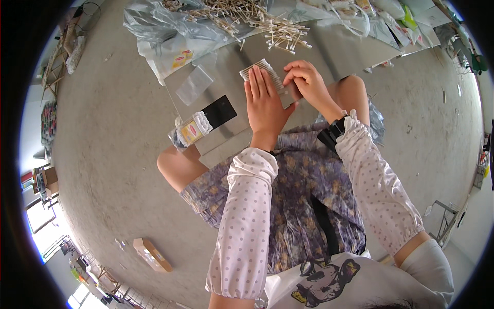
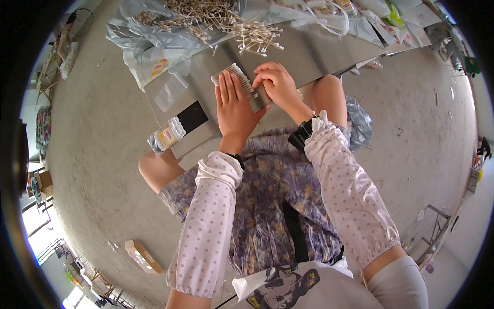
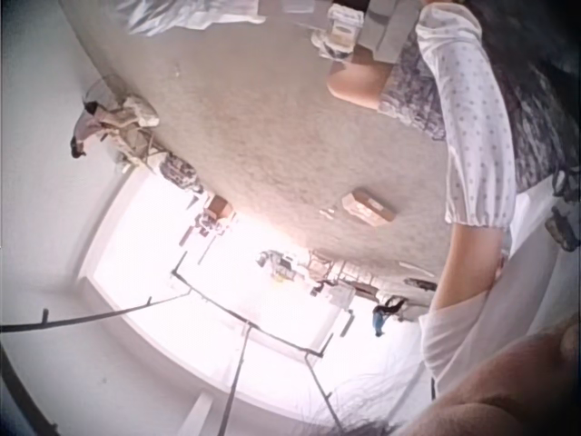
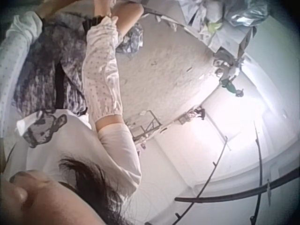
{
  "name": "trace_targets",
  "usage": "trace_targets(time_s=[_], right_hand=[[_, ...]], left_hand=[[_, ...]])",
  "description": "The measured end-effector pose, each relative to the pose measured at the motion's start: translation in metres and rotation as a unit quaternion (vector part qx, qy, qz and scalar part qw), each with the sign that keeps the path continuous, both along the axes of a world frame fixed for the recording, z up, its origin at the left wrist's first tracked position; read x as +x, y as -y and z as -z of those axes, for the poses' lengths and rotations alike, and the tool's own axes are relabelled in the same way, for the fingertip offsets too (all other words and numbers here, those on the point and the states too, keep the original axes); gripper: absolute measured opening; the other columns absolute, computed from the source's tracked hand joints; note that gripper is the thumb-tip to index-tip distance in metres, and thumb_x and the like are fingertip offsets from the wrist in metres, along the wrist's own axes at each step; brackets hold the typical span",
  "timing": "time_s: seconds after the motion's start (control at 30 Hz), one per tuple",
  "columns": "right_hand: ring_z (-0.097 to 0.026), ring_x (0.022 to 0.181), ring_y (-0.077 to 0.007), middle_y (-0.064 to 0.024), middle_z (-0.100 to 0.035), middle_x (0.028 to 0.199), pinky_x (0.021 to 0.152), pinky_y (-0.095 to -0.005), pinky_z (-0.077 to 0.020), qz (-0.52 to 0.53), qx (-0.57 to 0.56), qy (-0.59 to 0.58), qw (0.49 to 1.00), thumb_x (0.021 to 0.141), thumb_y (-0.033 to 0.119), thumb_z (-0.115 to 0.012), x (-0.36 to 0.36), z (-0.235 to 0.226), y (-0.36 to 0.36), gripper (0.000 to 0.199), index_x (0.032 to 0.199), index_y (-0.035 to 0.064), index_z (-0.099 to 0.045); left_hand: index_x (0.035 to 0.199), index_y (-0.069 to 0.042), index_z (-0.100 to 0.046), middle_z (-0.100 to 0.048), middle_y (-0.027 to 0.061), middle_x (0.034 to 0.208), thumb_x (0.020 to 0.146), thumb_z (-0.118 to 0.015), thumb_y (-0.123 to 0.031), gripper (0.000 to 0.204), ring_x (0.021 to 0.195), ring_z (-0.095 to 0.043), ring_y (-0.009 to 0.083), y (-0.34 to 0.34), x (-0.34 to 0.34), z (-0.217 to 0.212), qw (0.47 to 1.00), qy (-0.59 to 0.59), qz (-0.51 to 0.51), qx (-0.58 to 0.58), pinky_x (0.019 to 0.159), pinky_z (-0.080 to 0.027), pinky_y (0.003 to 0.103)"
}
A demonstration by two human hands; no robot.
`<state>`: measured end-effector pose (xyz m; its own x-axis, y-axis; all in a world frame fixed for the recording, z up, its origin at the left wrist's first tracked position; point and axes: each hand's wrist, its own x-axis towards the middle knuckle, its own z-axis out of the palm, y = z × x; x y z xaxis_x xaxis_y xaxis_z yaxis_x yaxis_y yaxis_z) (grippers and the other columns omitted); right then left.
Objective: Packing cotton swabs into small plastic bags at a workstation.
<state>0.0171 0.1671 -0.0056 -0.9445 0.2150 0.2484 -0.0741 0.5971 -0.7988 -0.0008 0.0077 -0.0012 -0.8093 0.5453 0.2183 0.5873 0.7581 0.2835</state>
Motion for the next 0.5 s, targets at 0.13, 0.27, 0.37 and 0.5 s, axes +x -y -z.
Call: trace_targets(time_s=[0.13, 0.27, 0.37, 0.5], right_hand=[[-0.058, 0.101, -0.0258, -0.0047, -0.066, 0.103, 0.089, -0.0357, -0.0463, -0.012, 0.033, -0.017, 0.999, 0.079, -0.003, -0.053, -0.001, 0.001, -0.001, 0.024, 0.071, 0.0092, -0.072], [-0.059, 0.097, -0.0247, -0.0031, -0.067, 0.099, 0.086, -0.0352, -0.0473, 0.001, 0.036, -0.007, 0.999, 0.078, -0.003, -0.052, -0.012, 0.002, 0.004, 0.025, 0.068, 0.0099, -0.071], [-0.059, 0.094, -0.0230, 0.0002, -0.068, 0.094, 0.084, -0.0344, -0.0485, 0.068, 0.006, -0.043, 0.997, 0.078, -0.002, -0.053, -0.016, 0.002, 0.011, 0.024, 0.066, 0.0112, -0.070], [-0.059, 0.093, -0.0208, 0.0040, -0.068, 0.091, 0.082, -0.0332, -0.0492, 0.082, 0.039, -0.046, 0.995, 0.077, -0.001, -0.054, -0.014, 0.003, 0.017, 0.024, 0.065, 0.0121, -0.070]], left_hand=[[0.146, 0.011, -0.027, -0.028, 0.0282, 0.154, 0.068, -0.079, -0.058, 0.117, 0.147, -0.023, 0.0367, 0.000, -0.001, -0.002, 1.000, 0.000, 0.000, -0.004, 0.120, -0.020, 0.045], [0.146, 0.011, -0.027, -0.028, 0.0285, 0.154, 0.067, -0.080, -0.058, 0.118, 0.147, -0.023, 0.0363, 0.001, -0.001, 0.000, 1.000, -0.004, -0.002, -0.013, 0.120, -0.020, 0.045], [0.146, 0.012, -0.028, -0.029, 0.0288, 0.154, 0.067, -0.080, -0.057, 0.117, 0.147, -0.023, 0.0362, -0.002, -0.001, -0.001, 1.000, -0.001, 0.001, -0.006, 0.120, -0.020, 0.045], [0.145, 0.012, -0.029, -0.029, 0.0290, 0.153, 0.066, -0.080, -0.057, 0.117, 0.147, -0.024, 0.0364, -0.001, -0.001, -0.001, 1.000, 0.002, -0.002, 0.003, 0.120, -0.021, 0.046]])
